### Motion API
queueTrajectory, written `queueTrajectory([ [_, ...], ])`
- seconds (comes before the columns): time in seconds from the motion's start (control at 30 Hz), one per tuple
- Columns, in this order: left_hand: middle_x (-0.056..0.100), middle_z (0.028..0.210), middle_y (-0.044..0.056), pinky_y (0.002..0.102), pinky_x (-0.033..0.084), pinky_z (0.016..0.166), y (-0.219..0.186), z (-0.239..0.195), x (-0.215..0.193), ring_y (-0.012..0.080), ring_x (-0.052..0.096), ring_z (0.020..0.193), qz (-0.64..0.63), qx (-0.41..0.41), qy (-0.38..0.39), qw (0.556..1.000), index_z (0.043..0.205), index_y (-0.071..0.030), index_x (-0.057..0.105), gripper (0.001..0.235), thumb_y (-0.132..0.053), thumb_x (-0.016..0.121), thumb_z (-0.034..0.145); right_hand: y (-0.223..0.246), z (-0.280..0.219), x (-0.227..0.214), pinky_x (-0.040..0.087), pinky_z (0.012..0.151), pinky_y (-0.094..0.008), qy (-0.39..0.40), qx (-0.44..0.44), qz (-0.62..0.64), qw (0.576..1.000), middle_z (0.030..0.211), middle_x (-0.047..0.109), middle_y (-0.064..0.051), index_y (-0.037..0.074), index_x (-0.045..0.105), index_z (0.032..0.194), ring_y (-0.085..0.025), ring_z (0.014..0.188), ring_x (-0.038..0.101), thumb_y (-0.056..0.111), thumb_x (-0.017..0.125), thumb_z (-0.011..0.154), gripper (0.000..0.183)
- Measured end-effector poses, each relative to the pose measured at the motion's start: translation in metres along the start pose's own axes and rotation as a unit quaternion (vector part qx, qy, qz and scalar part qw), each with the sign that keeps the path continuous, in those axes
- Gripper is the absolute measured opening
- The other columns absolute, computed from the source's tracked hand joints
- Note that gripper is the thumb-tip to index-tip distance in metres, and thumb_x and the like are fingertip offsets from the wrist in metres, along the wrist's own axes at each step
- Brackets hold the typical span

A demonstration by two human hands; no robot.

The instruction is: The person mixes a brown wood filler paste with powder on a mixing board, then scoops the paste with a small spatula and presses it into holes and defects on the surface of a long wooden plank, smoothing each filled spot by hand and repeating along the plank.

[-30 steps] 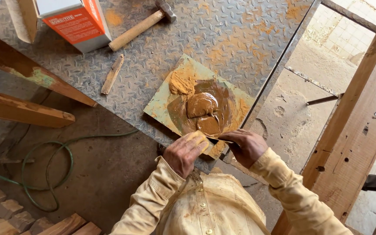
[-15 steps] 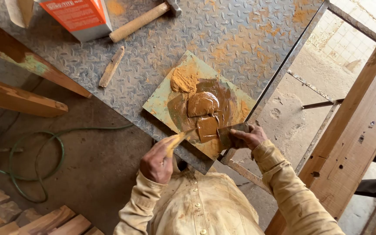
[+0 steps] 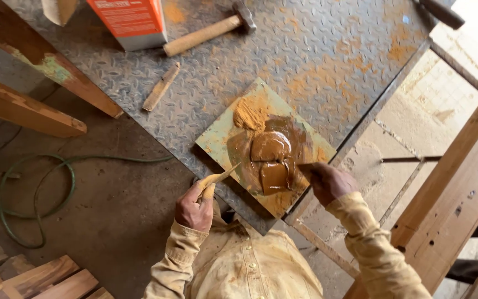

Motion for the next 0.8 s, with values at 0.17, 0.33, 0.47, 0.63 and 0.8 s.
queueTrajectory([
  [0.17,0.079,0.082,0.009,0.035,0.052,0.054,0.040,0.014,-0.007,0.0237,0.070,0.063,0.032,-0.184,0.011,0.982,0.119,-0.010,0.075,0.026,-0.019,0.063,0.098,-0.070,0.073,0.032,0.053,0.059,-0.032,0.051,0.039,0.319,0.946,0.099,0.077,-0.014,0.001,0.071,0.126,-0.020,0.073,0.065,0.013,0.066,0.094,0.035],
  [0.33,0.076,0.080,0.007,0.028,0.055,0.051,0.085,0.035,0.001,0.0143,0.069,0.064,-0.089,-0.153,-0.042,0.983,0.112,-0.003,0.070,0.026,-0.022,0.064,0.096,-0.076,0.160,0.038,0.064,0.065,-0.035,0.023,0.111,0.354,0.928,0.097,0.075,-0.014,-0.002,0.069,0.119,-0.022,0.079,0.074,0.019,0.073,0.093,0.034],
  [0.47,0.075,0.083,0.012,0.030,0.054,0.050,0.098,0.061,0.005,0.0180,0.067,0.062,-0.105,-0.221,-0.057,0.968,0.111,-0.003,0.066,0.025,-0.022,0.067,0.095,-0.060,0.197,0.056,0.065,0.066,-0.034,0.043,0.158,0.326,0.931,0.100,0.077,-0.014,0.000,0.070,0.119,-0.023,0.080,0.076,0.019,0.079,0.087,0.038],
  [0.63,0.074,0.096,0.014,0.035,0.059,0.050,0.117,0.094,0.027,0.0210,0.070,0.069,-0.105,-0.236,-0.078,0.963,0.113,-0.004,0.062,0.022,-0.016,0.067,0.095,-0.040,0.221,0.084,0.063,0.064,-0.035,0.092,0.149,0.297,0.939,0.096,0.078,-0.012,0.002,0.072,0.118,-0.022,0.078,0.076,0.021,0.077,0.088,0.035],
  [0.8,0.072,0.110,0.018,0.039,0.060,0.053,0.175,0.110,0.089,0.0246,0.075,0.075,-0.186,-0.360,-0.094,0.909,0.113,0.002,0.053,0.024,-0.007,0.062,0.093,-0.053,0.231,0.113,0.062,0.064,-0.037,0.141,0.189,0.313,0.920,0.091,0.076,-0.011,0.002,0.074,0.114,-0.022,0.072,0.071,0.021,0.079,0.089,0.032],
])
Point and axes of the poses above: each hand's wrist, its own z-axis towards the middle knuckle, its own x-axis out of the palm, y = z × x, the point moved 10 cm from there along z, towards the middle knuckle
